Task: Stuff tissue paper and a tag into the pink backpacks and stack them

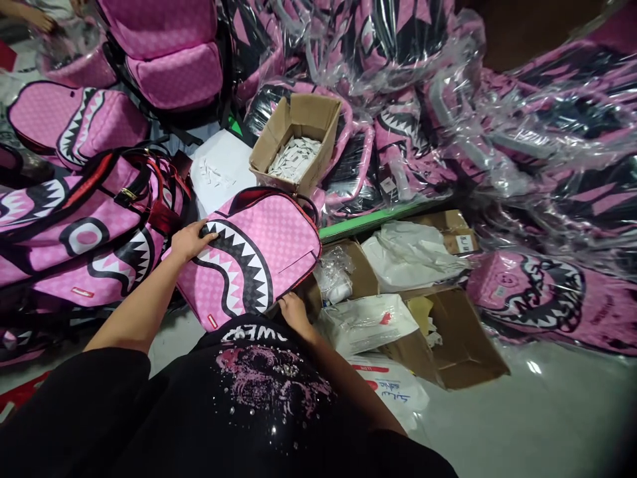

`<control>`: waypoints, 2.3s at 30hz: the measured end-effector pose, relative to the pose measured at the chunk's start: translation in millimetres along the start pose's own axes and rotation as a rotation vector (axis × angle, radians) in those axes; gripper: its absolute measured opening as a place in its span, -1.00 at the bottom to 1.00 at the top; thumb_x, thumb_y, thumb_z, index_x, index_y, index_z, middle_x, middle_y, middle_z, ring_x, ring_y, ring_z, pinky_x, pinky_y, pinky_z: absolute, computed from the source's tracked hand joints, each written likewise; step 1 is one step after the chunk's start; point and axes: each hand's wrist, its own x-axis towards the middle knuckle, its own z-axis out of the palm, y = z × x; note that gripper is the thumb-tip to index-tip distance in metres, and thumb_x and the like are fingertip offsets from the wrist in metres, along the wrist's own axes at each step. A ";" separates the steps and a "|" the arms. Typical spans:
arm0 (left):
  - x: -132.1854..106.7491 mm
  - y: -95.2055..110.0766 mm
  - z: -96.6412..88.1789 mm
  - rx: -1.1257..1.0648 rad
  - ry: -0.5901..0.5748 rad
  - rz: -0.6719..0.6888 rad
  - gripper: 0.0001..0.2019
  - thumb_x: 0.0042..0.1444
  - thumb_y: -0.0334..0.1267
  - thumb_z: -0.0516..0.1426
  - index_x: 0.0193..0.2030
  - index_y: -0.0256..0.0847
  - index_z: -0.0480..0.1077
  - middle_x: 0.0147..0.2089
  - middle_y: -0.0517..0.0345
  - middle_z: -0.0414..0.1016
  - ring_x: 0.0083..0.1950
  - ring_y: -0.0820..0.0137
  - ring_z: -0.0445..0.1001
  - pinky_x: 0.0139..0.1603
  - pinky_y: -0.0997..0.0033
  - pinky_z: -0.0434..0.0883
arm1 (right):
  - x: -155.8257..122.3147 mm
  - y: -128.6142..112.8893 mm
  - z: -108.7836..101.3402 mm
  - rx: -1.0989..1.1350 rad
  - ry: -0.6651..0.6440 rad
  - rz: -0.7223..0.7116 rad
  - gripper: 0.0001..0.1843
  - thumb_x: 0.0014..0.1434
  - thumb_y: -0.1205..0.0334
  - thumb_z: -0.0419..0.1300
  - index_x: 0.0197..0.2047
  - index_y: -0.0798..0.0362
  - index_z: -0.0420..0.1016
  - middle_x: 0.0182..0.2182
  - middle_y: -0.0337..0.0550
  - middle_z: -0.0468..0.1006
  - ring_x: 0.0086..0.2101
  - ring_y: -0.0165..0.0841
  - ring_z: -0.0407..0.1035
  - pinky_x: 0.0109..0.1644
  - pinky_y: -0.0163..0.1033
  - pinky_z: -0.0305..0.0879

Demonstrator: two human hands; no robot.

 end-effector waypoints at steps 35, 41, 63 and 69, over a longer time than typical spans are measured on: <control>-232.0 177.8 -110.0 -0.861 0.789 0.685 -0.09 0.19 -0.46 0.09 0.56 -0.19 -0.37 0.52 -0.22 -0.01 0.51 0.14 0.08 0.47 0.14 0.20 | -3.6 -355.9 -341.0 -0.677 0.037 -1.711 -0.74 0.38 0.30 0.06 -0.39 0.03 0.37 -0.59 -0.31 0.40 -0.56 -0.47 0.27 -0.02 -0.24 0.36; -244.0 149.0 -95.5 -1.137 0.500 0.500 -0.29 0.23 -0.31 0.20 0.49 -0.06 0.08 0.44 -0.04 0.21 0.42 0.17 0.26 0.44 0.15 0.20 | 89.1 -392.5 -343.2 -0.987 -0.141 -1.047 -0.67 0.24 0.10 0.17 -0.53 0.01 0.41 -0.59 -0.25 0.45 -0.57 -0.42 0.26 -0.47 -0.30 0.02; -212.0 115.5 -187.4 -0.775 0.305 -0.062 -0.65 0.27 -0.01 0.07 -0.15 -0.24 0.54 -0.25 0.13 0.59 -0.22 0.27 0.53 -0.19 0.42 0.42 | 186.6 -359.0 -223.3 -0.227 -0.764 -0.443 -0.64 0.19 0.18 0.19 -0.60 0.08 0.29 -0.67 -0.34 0.25 -0.62 -0.52 0.14 -0.54 -0.39 0.19; -240.3 86.7 -183.3 -0.803 0.217 -0.043 -0.58 0.29 -0.01 0.07 0.16 -0.16 0.49 -0.09 0.15 0.63 -0.12 0.26 0.55 -0.12 0.45 0.46 | 216.7 -344.5 -200.3 -0.277 -0.928 -0.362 -0.61 0.08 0.13 0.35 -0.62 0.10 0.34 -0.74 -0.39 0.18 -0.65 -0.56 0.06 -0.57 -0.40 0.22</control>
